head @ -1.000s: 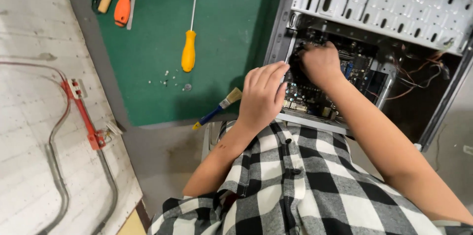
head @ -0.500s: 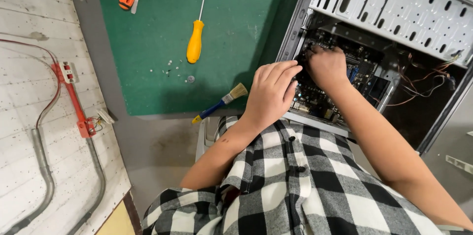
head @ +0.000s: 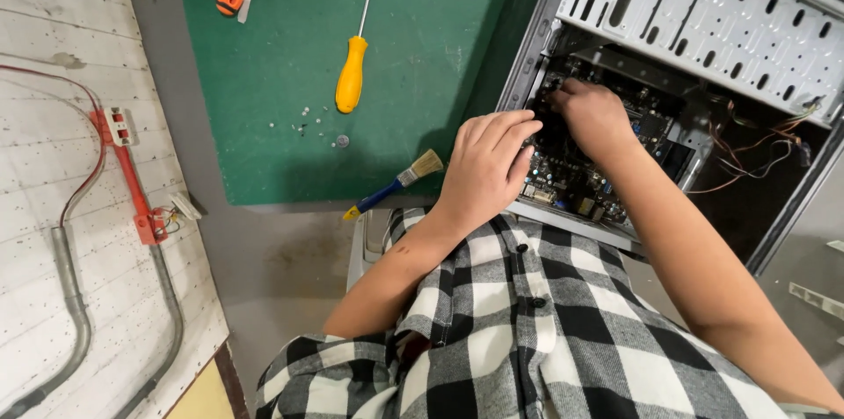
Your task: The person uses a screwdriver to remove the side panel of a computer case and then proceeds to install or adjust the CPU cooling fan and power supply unit.
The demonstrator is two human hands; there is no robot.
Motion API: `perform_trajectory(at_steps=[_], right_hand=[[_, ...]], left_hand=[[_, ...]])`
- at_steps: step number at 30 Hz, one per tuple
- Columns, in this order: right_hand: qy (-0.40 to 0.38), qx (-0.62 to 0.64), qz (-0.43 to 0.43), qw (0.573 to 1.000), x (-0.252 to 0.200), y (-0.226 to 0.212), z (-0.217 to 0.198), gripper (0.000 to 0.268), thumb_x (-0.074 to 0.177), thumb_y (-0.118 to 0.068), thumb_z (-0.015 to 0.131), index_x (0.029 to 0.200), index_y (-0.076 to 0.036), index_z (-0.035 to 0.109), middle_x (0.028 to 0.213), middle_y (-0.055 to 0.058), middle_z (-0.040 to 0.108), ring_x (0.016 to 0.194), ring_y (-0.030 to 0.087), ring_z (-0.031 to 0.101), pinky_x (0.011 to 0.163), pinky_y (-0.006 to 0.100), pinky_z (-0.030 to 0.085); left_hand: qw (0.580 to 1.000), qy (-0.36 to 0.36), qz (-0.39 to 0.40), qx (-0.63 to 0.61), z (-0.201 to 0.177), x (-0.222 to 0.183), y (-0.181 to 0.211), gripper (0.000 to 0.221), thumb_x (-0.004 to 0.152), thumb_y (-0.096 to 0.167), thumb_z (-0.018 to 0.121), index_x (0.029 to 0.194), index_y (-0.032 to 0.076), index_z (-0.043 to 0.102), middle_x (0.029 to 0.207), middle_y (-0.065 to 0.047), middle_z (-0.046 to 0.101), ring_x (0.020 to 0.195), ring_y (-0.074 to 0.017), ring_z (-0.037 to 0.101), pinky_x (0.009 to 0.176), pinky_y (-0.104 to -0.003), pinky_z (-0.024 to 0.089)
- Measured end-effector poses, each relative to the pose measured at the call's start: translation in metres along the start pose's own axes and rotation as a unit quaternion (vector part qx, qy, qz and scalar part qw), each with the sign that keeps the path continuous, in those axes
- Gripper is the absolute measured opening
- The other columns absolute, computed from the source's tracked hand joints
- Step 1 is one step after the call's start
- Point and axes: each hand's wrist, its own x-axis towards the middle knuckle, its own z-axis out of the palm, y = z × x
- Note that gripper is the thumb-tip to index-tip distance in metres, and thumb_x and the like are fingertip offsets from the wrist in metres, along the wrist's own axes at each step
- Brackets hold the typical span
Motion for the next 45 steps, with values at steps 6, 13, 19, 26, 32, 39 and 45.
perform_trajectory(at_steps=[6,13,19,26,32,39,45], right_hand=[[0.004,0.113,0.022,0.993,-0.001,0.009,-0.007,0.019,0.095,-0.021,0.071,0.111,-0.013,0.076,0.108,0.009,0.068,0.096,0.033,0.072,0.081,0.041,0.056],[-0.051,-0.014,0.024,0.998,0.006,0.006,0.024,0.017,0.096,-0.033,0.068,0.109,-0.023,0.074,0.101,-0.003,0.071,0.100,0.021,0.065,0.087,0.043,0.039],[-0.027,-0.045,0.014,0.999,0.009,0.000,0.043,0.018,0.095,-0.025,0.066,0.107,-0.020,0.077,0.101,-0.001,0.074,0.098,0.021,0.065,0.087,0.047,0.037],[-0.048,-0.053,0.000,0.997,0.015,-0.001,0.063,0.017,0.091,-0.014,0.064,0.099,-0.017,0.079,0.095,0.000,0.075,0.088,0.022,0.068,0.081,0.045,0.042],[-0.041,-0.006,0.006,0.999,0.016,-0.004,0.048,0.016,0.083,-0.001,0.066,0.072,-0.008,0.074,0.066,0.005,0.069,0.070,0.026,0.073,0.054,0.037,0.054],[-0.013,-0.068,0.006,0.998,0.025,-0.011,0.061,0.016,0.077,-0.002,0.068,0.065,-0.013,0.072,0.060,0.001,0.064,0.063,0.021,0.070,0.050,0.033,0.053],[-0.071,0.253,0.054,0.963,0.008,-0.007,-0.046,0.042,0.087,-0.017,0.078,0.124,0.001,0.067,0.117,0.023,0.067,0.108,0.045,0.067,0.090,0.051,0.056]], left_hand=[[1.000,0.002,-0.007,-0.015,0.002,-0.001,-0.002,0.025,0.102,0.018,0.056,0.125,0.015,0.066,0.123,-0.002,0.063,0.116,-0.0216,0.062,0.102,-0.040,0.046],[1.000,-0.004,-0.002,-0.006,-0.001,0.001,0.000,0.025,0.102,0.017,0.058,0.126,0.015,0.065,0.125,-0.003,0.063,0.117,-0.0233,0.062,0.102,-0.040,0.046],[1.000,0.000,-0.006,-0.008,0.002,-0.001,-0.003,0.025,0.103,0.019,0.056,0.126,0.015,0.064,0.125,-0.002,0.063,0.118,-0.0225,0.062,0.103,-0.040,0.047],[1.000,-0.002,-0.002,-0.011,0.000,0.000,-0.002,0.025,0.104,0.019,0.055,0.127,0.015,0.063,0.124,-0.002,0.062,0.118,-0.0225,0.061,0.102,-0.039,0.046],[1.000,0.003,-0.002,-0.007,0.003,-0.002,-0.003,0.025,0.104,0.021,0.055,0.127,0.015,0.063,0.124,-0.002,0.062,0.118,-0.0222,0.061,0.102,-0.039,0.046],[1.000,0.004,0.002,-0.018,0.002,-0.002,-0.005,0.025,0.104,0.021,0.054,0.126,0.016,0.064,0.123,-0.001,0.062,0.117,-0.0217,0.062,0.102,-0.039,0.047],[0.991,0.030,-0.026,-0.124,-0.016,0.002,-0.010,0.025,0.102,0.018,0.057,0.125,0.016,0.066,0.127,-0.004,0.064,0.120,-0.0287,0.064,0.103,-0.043,0.050]])
